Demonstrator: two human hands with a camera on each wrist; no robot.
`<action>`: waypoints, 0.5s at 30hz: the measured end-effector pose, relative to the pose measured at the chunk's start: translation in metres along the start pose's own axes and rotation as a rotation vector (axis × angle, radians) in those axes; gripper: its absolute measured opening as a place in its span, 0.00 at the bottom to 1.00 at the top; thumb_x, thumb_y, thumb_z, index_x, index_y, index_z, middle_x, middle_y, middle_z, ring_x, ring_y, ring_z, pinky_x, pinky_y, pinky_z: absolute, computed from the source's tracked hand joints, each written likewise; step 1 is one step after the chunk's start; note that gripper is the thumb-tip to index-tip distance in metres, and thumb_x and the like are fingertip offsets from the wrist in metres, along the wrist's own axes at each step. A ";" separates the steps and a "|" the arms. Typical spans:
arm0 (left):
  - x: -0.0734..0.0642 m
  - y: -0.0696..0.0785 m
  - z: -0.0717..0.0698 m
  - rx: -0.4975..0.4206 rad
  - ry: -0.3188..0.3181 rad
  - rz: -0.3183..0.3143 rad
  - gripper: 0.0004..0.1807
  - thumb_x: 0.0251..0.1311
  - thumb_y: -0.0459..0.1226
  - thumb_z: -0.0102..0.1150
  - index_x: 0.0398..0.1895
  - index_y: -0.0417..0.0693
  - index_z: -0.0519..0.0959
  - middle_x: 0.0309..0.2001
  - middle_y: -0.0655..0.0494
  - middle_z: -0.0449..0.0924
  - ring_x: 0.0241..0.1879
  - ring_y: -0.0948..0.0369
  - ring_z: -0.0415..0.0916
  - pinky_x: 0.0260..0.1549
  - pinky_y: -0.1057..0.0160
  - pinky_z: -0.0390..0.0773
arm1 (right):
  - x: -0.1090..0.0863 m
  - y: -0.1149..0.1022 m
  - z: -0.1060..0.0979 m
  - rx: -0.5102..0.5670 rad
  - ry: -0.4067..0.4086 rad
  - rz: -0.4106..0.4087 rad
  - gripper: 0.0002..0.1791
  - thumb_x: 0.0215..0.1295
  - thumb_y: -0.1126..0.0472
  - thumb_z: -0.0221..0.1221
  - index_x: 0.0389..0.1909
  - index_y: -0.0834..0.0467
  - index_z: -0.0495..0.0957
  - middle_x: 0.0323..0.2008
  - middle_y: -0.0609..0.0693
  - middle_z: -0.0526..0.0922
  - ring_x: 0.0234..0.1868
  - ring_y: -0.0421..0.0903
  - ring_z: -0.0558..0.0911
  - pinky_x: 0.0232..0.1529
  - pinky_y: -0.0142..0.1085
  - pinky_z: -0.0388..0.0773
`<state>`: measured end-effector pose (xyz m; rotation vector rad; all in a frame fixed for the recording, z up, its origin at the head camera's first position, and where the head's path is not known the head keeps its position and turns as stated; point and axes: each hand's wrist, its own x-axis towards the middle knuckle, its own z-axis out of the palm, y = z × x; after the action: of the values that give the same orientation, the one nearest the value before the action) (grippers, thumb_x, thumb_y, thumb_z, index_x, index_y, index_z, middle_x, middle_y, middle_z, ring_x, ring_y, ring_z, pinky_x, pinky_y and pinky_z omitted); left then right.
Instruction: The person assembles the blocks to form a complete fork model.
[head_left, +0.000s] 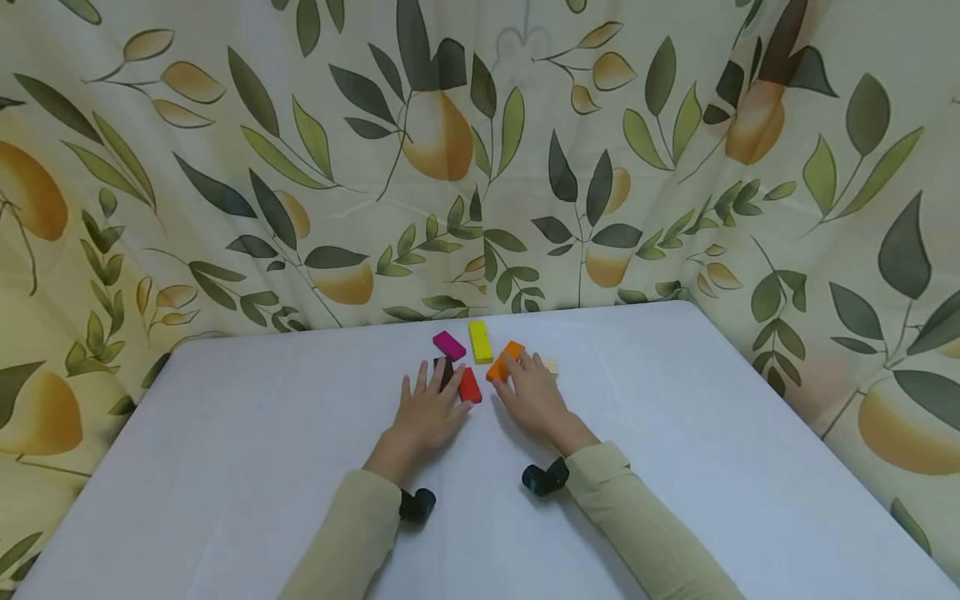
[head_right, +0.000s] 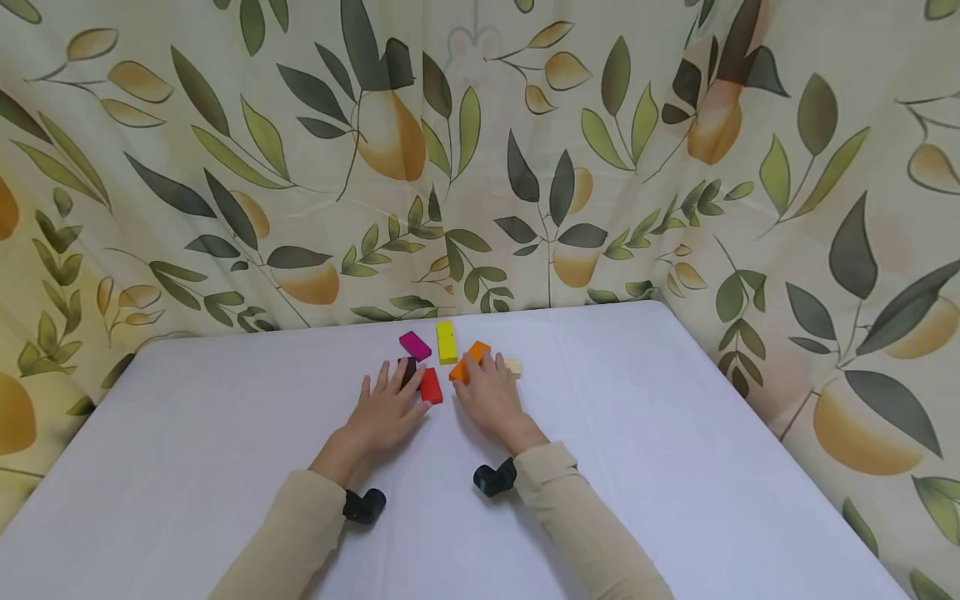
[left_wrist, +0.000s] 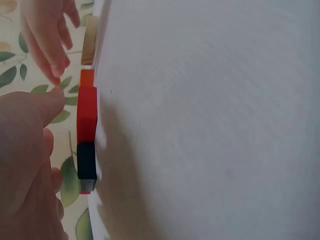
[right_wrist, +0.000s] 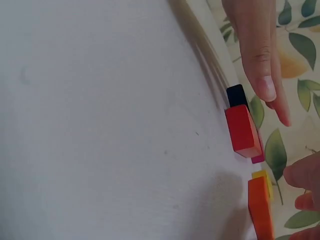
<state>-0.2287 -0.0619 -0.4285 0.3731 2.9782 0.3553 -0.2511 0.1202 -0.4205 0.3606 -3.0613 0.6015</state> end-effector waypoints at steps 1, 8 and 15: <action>0.002 0.001 0.001 0.003 -0.001 0.003 0.36 0.64 0.59 0.37 0.72 0.62 0.45 0.72 0.49 0.39 0.69 0.45 0.29 0.61 0.39 0.35 | 0.001 0.000 0.000 0.003 -0.001 0.003 0.31 0.67 0.48 0.50 0.66 0.60 0.61 0.66 0.64 0.56 0.67 0.64 0.51 0.62 0.58 0.49; 0.009 0.007 0.003 0.016 0.007 0.041 0.35 0.64 0.58 0.38 0.72 0.63 0.46 0.72 0.51 0.42 0.69 0.46 0.34 0.61 0.39 0.38 | 0.014 0.003 -0.001 0.012 0.002 -0.011 0.29 0.68 0.51 0.48 0.66 0.60 0.60 0.65 0.65 0.58 0.66 0.63 0.53 0.63 0.54 0.51; 0.013 0.013 0.002 0.011 -0.030 0.054 0.36 0.63 0.59 0.40 0.72 0.63 0.47 0.72 0.52 0.44 0.69 0.48 0.36 0.62 0.40 0.39 | 0.029 0.010 -0.001 -0.011 -0.021 0.011 0.30 0.69 0.49 0.46 0.66 0.60 0.60 0.65 0.64 0.58 0.67 0.61 0.53 0.61 0.54 0.55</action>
<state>-0.2376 -0.0459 -0.4288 0.4573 2.9466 0.3365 -0.2819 0.1233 -0.4226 0.3522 -3.0872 0.5842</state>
